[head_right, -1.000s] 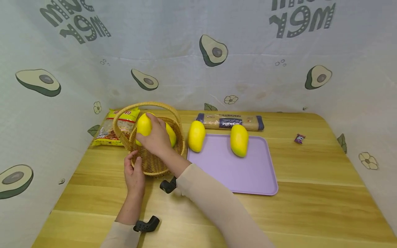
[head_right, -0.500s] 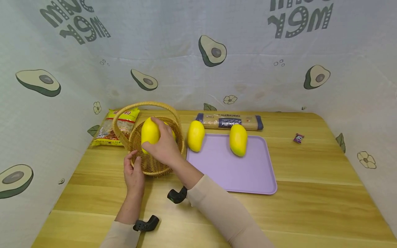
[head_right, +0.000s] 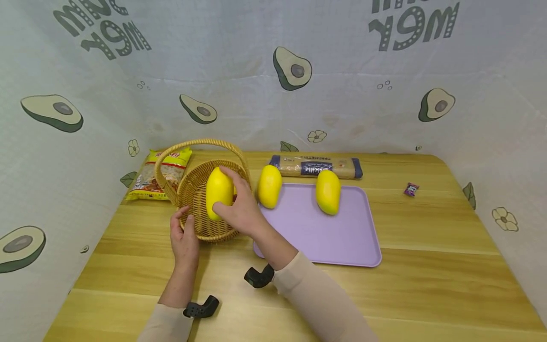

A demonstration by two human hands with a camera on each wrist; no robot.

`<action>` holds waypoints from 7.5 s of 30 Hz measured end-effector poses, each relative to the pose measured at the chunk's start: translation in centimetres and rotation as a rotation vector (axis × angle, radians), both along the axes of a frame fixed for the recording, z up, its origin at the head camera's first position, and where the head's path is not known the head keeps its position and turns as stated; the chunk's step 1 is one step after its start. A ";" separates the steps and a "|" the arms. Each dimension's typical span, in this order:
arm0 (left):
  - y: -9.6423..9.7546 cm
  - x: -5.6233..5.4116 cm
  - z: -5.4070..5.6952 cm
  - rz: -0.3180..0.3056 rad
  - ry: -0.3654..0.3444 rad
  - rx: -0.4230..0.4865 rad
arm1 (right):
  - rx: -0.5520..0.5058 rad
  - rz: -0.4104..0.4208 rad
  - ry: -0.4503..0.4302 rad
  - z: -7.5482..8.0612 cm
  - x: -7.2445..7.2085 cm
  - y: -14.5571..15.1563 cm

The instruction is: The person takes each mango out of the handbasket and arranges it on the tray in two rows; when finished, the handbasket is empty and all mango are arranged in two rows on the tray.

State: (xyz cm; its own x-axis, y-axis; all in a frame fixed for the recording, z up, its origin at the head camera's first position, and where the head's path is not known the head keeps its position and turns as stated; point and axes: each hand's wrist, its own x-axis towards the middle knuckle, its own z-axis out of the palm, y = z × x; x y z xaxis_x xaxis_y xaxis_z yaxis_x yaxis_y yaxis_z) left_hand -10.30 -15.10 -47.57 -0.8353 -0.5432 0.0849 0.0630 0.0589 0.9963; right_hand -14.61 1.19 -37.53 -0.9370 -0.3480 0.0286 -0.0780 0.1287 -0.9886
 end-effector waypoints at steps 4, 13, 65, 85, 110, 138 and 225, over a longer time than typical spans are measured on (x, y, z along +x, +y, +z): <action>0.0 0.0 0.0 -0.002 -0.008 0.001 | -0.062 0.028 -0.022 -0.3 0.2 0.9; 0.0 0.0 -0.1 -0.008 -0.016 0.006 | 0.057 0.014 -0.076 -0.6 0.9 3.7; 0.0 -0.2 0.0 -0.015 0.003 0.026 | 0.233 0.174 -0.285 -4.6 -0.4 12.7; -0.1 -0.3 -0.1 -0.013 -0.017 0.014 | 0.189 0.186 -0.318 -6.0 -0.8 12.7; 0.0 -0.2 0.0 -0.009 -0.001 0.013 | 0.304 0.116 -0.282 -5.4 -0.3 12.1; 0.1 0.1 0.1 -0.017 -0.011 0.012 | 0.484 0.091 -0.195 -4.4 -0.1 12.1; -0.1 0.0 -0.2 -0.023 -0.024 0.012 | 0.497 -0.401 0.054 -4.6 -5.0 -7.1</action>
